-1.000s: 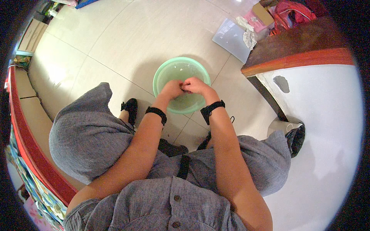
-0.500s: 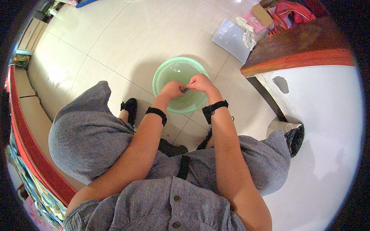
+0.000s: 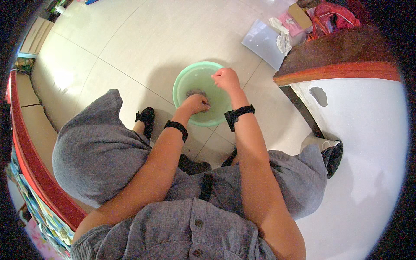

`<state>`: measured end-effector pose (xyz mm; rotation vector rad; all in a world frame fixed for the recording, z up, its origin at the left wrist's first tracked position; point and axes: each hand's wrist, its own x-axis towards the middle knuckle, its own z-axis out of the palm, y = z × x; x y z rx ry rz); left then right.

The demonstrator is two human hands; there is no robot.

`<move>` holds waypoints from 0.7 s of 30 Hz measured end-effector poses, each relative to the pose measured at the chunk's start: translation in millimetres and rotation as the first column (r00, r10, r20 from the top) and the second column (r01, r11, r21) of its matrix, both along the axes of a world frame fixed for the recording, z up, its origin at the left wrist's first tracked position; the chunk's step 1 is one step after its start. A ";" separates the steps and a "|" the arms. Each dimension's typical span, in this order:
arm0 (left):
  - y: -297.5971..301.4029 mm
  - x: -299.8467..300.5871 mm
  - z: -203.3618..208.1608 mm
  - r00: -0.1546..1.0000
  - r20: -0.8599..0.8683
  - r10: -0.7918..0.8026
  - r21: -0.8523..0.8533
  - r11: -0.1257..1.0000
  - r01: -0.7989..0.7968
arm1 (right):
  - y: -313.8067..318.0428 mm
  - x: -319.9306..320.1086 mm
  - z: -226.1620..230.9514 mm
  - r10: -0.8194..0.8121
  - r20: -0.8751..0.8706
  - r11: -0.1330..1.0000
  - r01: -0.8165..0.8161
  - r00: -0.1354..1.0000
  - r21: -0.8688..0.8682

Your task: Cleaning a tiled floor using a damp cloth and a bucket of water.

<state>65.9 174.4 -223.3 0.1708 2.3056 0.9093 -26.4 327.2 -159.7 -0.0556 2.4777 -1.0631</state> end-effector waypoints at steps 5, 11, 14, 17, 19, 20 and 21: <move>2.7 -0.1 -13.6 0.999 0.037 -0.023 -0.063 0.998 0.026 | -19.9 20.8 -45.2 0.268 -0.232 0.909 -0.165 0.935 0.383; 26.2 3.6 -19.4 0.960 0.112 -0.258 -0.195 0.941 0.276 | 2.6 37.6 -81.7 0.527 -0.163 0.725 -0.342 0.834 0.598; 25.2 6.8 -25.4 0.972 0.186 -0.144 -0.236 0.954 0.186 | -8.9 32.8 -53.8 0.501 -0.053 0.748 -0.401 0.864 0.529; -5.3 5.9 -39.3 0.973 0.058 -0.221 -0.220 0.948 0.229 | -36.3 23.1 -23.5 0.456 -0.133 0.852 -0.389 0.880 0.350; 31.1 -15.0 -10.9 0.972 0.199 -0.122 0.042 0.992 0.116 | 19.4 16.4 -28.0 0.339 -0.139 0.906 -0.282 0.930 0.316; 32.6 -19.8 2.4 0.971 0.194 -0.140 0.053 0.990 0.132 | 29.9 15.2 -24.1 0.237 -0.070 0.967 -0.229 0.969 0.108; 11.4 -19.4 15.5 0.989 0.142 -0.041 0.150 0.988 0.019 | 15.6 15.7 -18.7 0.181 0.010 0.974 -0.178 0.983 -0.140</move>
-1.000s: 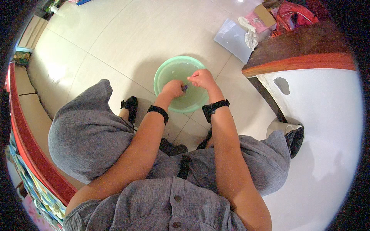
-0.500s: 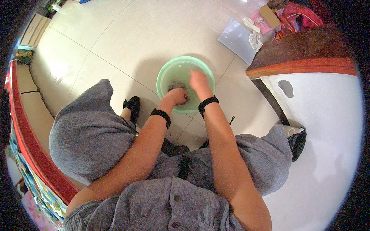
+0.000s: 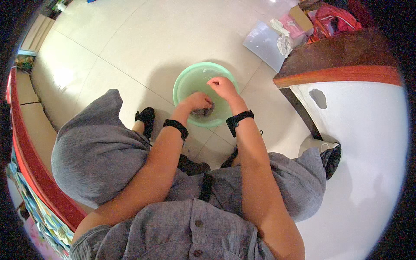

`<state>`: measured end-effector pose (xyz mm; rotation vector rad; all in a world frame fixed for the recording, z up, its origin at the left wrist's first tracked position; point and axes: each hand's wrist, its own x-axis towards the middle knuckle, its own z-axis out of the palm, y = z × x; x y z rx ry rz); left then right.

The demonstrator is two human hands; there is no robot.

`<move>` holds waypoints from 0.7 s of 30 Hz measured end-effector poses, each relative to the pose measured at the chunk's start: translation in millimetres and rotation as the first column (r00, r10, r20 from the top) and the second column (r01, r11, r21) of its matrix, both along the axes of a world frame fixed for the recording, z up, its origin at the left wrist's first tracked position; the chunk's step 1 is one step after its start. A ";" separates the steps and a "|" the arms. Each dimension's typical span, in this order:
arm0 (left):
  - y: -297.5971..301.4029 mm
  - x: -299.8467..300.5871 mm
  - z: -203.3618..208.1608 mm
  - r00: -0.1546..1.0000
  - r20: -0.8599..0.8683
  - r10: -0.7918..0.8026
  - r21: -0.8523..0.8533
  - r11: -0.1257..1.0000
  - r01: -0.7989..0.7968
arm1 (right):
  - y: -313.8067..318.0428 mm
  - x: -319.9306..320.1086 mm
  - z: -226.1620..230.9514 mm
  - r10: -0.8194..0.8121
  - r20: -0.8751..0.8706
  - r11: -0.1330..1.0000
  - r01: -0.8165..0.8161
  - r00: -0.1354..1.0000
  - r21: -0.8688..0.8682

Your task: Cleaning a tiled floor using a damp cloth and a bucket of water.

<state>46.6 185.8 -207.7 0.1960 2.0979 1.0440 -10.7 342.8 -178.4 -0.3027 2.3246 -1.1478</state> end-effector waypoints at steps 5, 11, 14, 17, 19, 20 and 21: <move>-22.2 -21.6 27.0 0.948 -0.092 0.303 0.225 0.934 -0.277 | -7.9 25.7 8.8 -0.170 0.574 0.870 0.396 0.801 -0.295; -44.2 -25.5 58.6 0.847 -0.041 0.529 0.363 0.798 -0.481 | -7.2 48.7 8.8 -0.069 0.426 0.898 0.242 0.902 -0.368; -43.5 -26.7 55.3 0.851 -0.014 0.525 0.392 0.786 -0.478 | 0.9 48.3 11.8 -0.022 0.424 0.944 0.158 0.906 -0.290; -40.4 -27.4 68.7 0.848 0.059 0.527 0.463 0.738 -0.491 | 13.6 47.9 13.6 -0.005 0.327 0.952 0.104 0.945 -0.287; -47.9 -26.1 75.7 0.840 0.090 0.535 0.494 0.709 -0.504 | 15.3 46.5 21.2 0.022 0.210 0.997 -0.005 0.977 -0.083; -56.0 -24.7 78.9 0.829 0.115 0.548 0.505 0.686 -0.524 | 11.1 47.2 25.4 0.035 0.214 0.996 -0.015 0.976 -0.092; -64.1 -23.2 82.1 0.816 0.140 0.561 0.515 0.662 -0.544 | 6.4 48.7 29.2 -0.033 0.152 0.990 0.053 0.988 -0.130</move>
